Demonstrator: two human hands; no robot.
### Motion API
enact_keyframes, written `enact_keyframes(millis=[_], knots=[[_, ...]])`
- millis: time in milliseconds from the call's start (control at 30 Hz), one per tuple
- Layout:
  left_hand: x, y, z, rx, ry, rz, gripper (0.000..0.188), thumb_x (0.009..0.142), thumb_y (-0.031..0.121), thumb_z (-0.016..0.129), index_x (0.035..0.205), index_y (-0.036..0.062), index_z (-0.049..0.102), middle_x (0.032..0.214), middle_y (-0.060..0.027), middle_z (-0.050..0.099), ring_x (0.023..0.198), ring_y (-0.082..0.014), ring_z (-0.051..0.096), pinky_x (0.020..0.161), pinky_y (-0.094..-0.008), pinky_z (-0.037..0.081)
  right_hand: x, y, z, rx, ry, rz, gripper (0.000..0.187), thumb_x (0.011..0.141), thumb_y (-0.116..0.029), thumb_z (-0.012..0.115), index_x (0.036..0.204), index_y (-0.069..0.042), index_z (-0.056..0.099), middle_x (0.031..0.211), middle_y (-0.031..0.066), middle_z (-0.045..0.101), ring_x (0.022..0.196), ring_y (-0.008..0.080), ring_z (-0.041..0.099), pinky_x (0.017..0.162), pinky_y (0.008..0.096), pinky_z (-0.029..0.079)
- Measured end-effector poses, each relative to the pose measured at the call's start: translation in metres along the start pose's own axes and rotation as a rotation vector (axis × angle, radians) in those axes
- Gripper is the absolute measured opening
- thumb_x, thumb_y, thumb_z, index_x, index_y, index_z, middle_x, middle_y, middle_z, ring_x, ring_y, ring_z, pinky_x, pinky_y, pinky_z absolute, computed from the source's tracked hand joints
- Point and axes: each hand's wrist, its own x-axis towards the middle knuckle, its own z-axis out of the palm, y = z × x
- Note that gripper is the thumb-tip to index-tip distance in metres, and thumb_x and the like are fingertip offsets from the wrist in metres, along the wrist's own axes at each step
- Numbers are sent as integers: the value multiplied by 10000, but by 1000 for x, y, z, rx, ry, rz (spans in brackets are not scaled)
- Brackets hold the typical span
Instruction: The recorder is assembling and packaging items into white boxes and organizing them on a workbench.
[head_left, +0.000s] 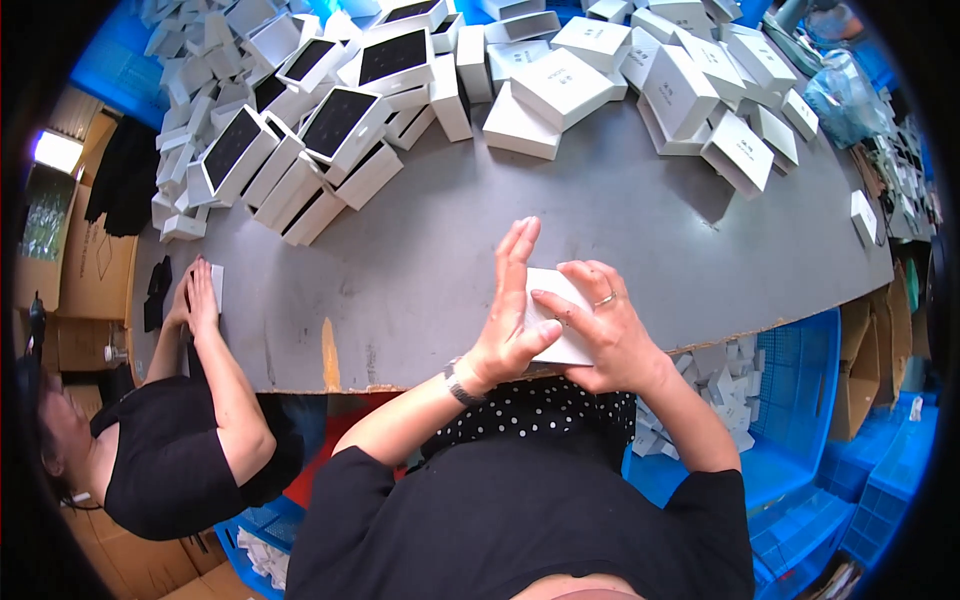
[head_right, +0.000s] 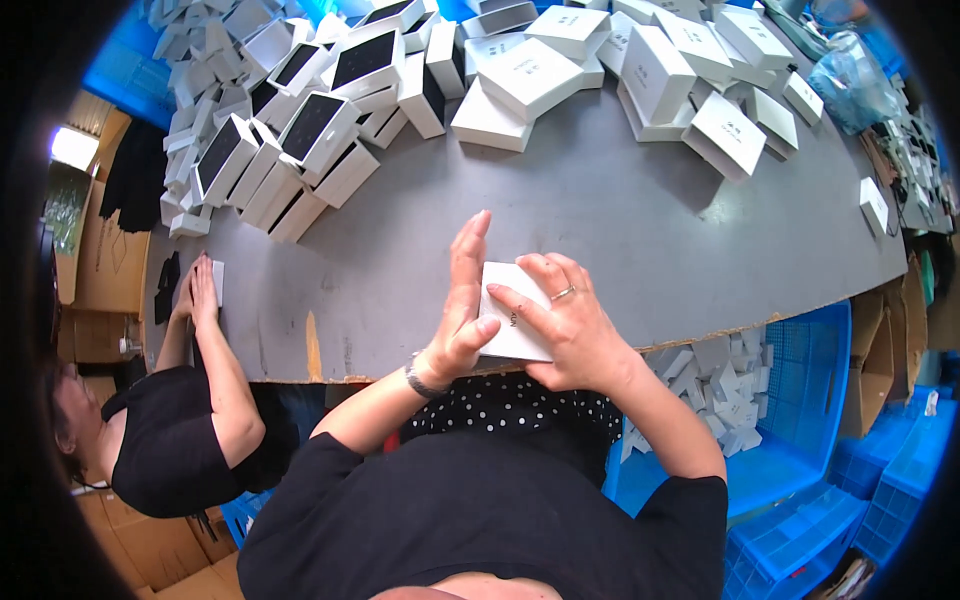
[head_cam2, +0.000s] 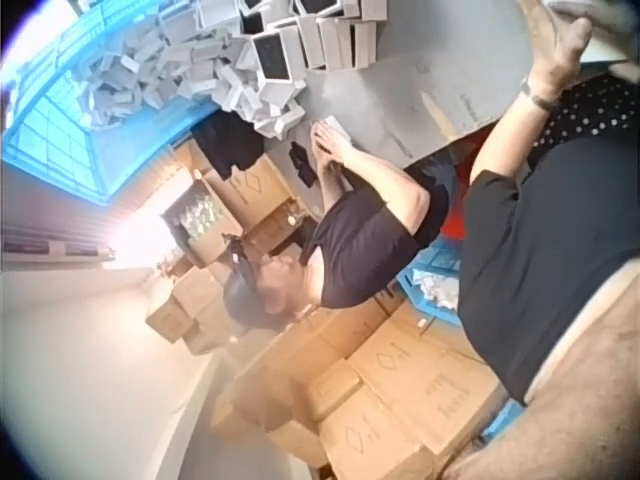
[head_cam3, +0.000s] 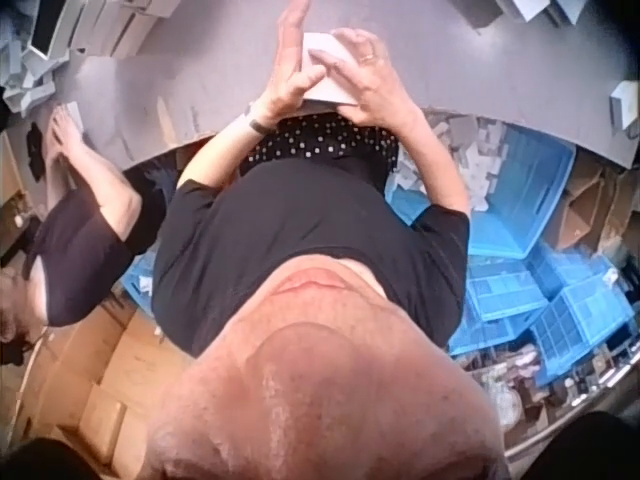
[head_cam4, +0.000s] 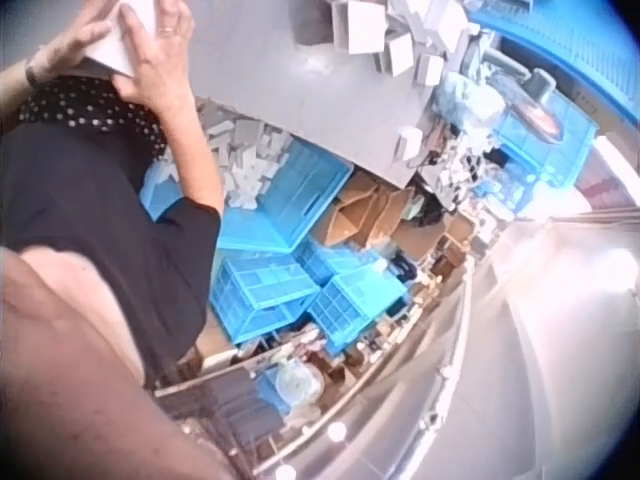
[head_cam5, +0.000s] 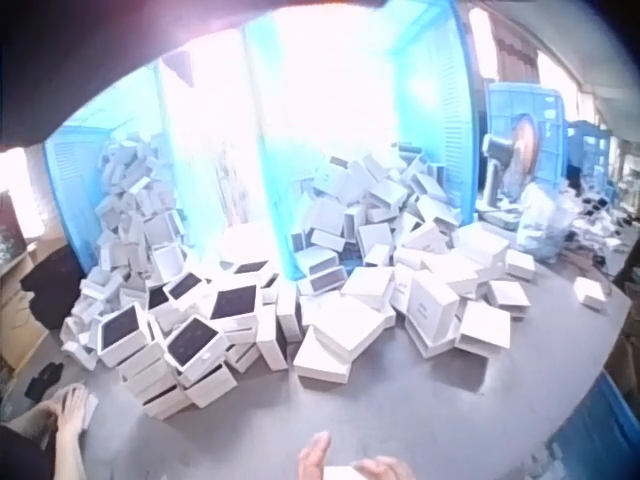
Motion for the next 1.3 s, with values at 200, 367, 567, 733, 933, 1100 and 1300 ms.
enact_keyframes(millis=[200,367,567,733,933,1100,1300], knots=[[88,41,-129,1480,393,432,718,685,222,836,1343,95,578,1447,-190,448,1393,-386,332,1150,-537,278,-14,7,-98,-391,-235,311,727,628,-343,840,1293,-163,608,1367,213,494,1344,412,411,1138,540,308],[121,35,-179,1715,263,273,553,716,81,800,1222,80,578,1257,-108,610,1189,-319,569,1017,-444,439,122,81,-56,-601,257,215,879,754,-670,728,1396,-103,532,1448,284,483,1359,460,440,1168,511,329],[59,55,-148,1226,83,625,599,622,-24,738,1191,137,642,1152,-67,648,1113,-286,596,993,-431,400,174,135,-46,-407,251,378,843,686,-475,781,1404,-105,540,1341,241,550,1316,367,499,1147,438,381],[-21,23,-125,1003,-278,369,557,646,-71,695,1135,197,685,1303,-57,588,1290,-345,487,1064,-488,393,84,43,-67,-85,-49,-13,835,557,-253,740,1351,-90,543,1349,238,504,1302,408,477,1132,455,393],[-24,26,-105,679,-265,49,615,630,230,900,1160,105,614,1562,-288,297,1440,-453,338,1129,-524,375,0,28,-44,-71,-133,203,844,523,-215,744,1339,-160,538,1368,228,483,1307,446,440,1129,516,378],[-11,17,-69,750,-281,73,555,629,217,929,1047,99,583,1423,-208,421,1302,-421,430,1080,-504,400,-10,26,-33,-68,-37,95,834,521,-212,728,1334,-159,549,1349,227,479,1262,456,448,1085,522,412],[-20,11,-58,760,-250,82,581,598,201,946,1048,120,588,1422,-182,405,1320,-400,394,1079,-503,393,-20,18,-28,-40,-9,121,811,519,-185,767,1310,-158,594,1360,196,476,1286,428,434,1098,514,398]])
